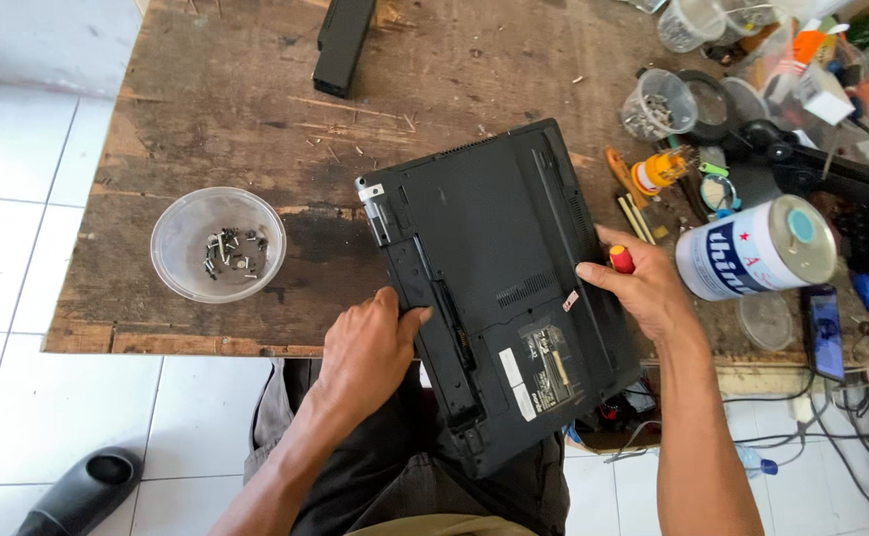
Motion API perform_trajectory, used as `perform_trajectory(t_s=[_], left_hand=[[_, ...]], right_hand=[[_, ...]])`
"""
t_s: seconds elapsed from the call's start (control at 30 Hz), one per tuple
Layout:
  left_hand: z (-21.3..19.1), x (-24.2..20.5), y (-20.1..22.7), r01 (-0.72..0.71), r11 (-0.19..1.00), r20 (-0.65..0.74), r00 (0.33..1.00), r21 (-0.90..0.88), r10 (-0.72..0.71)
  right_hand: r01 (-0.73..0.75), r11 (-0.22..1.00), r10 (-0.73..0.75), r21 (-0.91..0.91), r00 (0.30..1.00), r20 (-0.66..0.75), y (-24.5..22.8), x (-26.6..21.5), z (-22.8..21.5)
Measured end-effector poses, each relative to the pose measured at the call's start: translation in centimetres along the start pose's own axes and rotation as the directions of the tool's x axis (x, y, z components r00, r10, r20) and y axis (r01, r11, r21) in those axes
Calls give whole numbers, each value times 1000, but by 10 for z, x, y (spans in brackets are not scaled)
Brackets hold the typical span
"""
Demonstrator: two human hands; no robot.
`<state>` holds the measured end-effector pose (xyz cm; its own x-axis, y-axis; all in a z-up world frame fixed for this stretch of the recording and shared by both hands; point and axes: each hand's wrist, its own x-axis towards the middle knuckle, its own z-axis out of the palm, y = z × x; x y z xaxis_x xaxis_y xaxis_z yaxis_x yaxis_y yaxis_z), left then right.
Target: The person uses a screwdriver to remove screws from the back of a black electronic device, placing them into a plastic container. They rotate the device to access different screw locations and continue unscrewing until the back panel is loose.
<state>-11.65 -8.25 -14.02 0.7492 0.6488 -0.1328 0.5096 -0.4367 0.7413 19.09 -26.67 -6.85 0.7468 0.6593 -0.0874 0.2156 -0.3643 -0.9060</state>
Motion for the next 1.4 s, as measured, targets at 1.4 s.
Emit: perform_trajectory(t_s=[1.4], left_hand=[[-115, -54, -78, -141, 905, -694, 692, -402, -201]], right_hand=[[711, 700, -579, -75, 626, 522, -167, -7, 296]])
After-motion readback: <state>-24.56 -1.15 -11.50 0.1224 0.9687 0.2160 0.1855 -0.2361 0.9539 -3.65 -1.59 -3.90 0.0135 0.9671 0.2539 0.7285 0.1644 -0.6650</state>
